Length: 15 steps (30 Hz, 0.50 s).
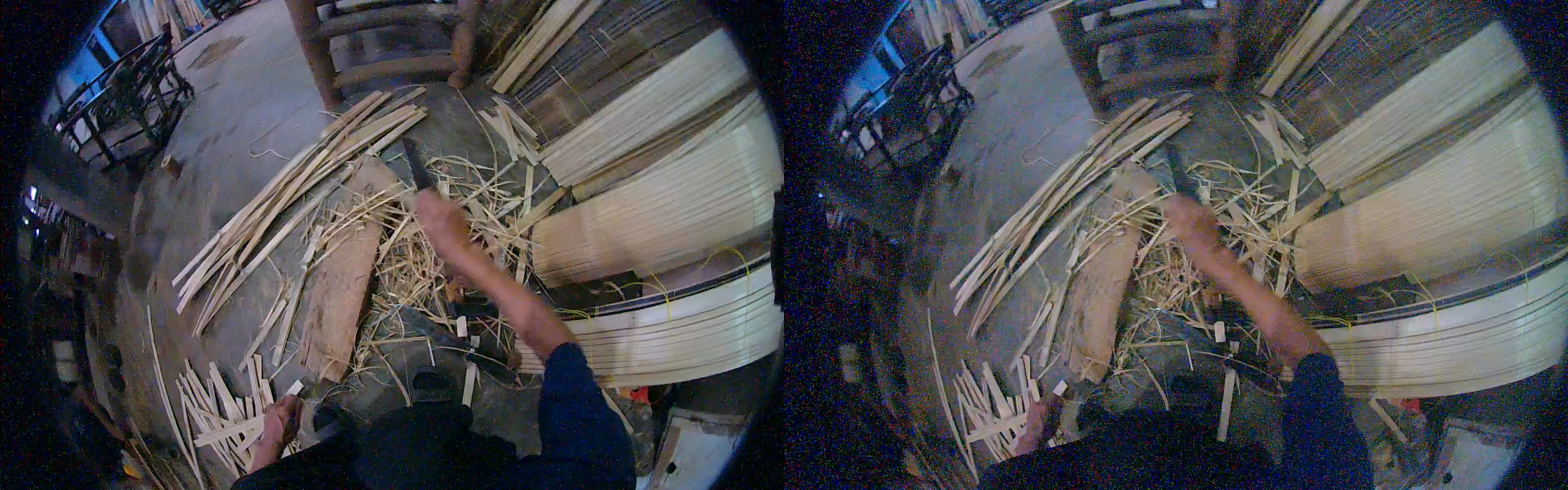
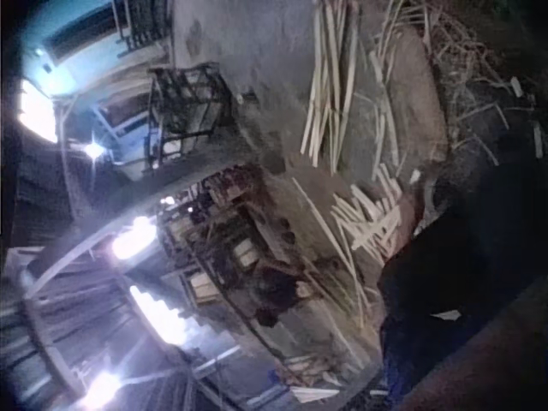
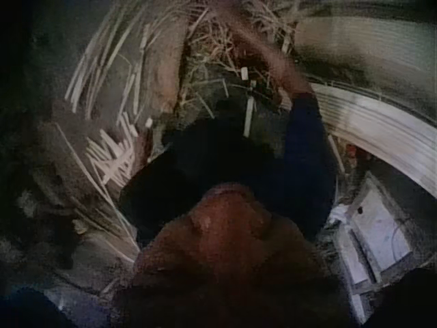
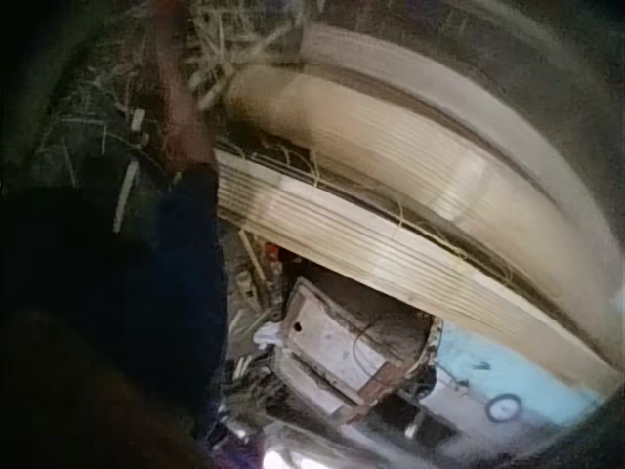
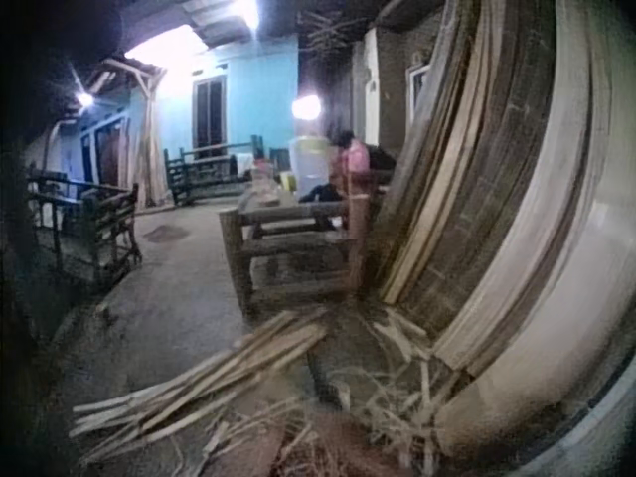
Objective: The person sits on the floor and uses a knife to split long bamboo strips into thinner pieces. They repeatedly pick up strips, split them, and place the resulting pieces on the floor.
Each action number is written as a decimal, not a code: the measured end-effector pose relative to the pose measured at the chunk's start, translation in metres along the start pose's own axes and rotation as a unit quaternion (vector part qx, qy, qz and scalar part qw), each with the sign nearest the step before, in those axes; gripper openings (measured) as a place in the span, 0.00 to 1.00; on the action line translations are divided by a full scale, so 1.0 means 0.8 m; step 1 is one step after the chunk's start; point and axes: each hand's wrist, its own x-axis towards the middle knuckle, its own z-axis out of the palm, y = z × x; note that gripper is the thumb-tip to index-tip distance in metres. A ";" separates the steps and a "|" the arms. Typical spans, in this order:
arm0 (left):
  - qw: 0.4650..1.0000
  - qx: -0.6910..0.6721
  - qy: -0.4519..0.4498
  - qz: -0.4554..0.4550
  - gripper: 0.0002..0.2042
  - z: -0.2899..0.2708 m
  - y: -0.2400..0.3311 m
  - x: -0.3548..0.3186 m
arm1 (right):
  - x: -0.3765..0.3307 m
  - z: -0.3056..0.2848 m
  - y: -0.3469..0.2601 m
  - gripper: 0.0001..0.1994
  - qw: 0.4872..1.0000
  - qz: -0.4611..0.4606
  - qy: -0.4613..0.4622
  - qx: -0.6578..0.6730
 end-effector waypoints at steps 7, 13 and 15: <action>0.966 0.232 -0.067 0.091 0.06 0.014 0.135 -0.011 | 0.069 -0.200 0.202 0.17 0.901 0.192 0.169 -0.350; 0.917 0.266 0.026 0.295 0.13 0.022 0.110 0.018 | -0.041 -0.142 0.150 0.17 0.962 0.146 0.070 -0.220; 0.943 0.196 -0.023 0.267 0.15 -0.004 0.122 0.039 | -0.086 -0.098 0.112 0.16 0.974 0.158 0.045 -0.154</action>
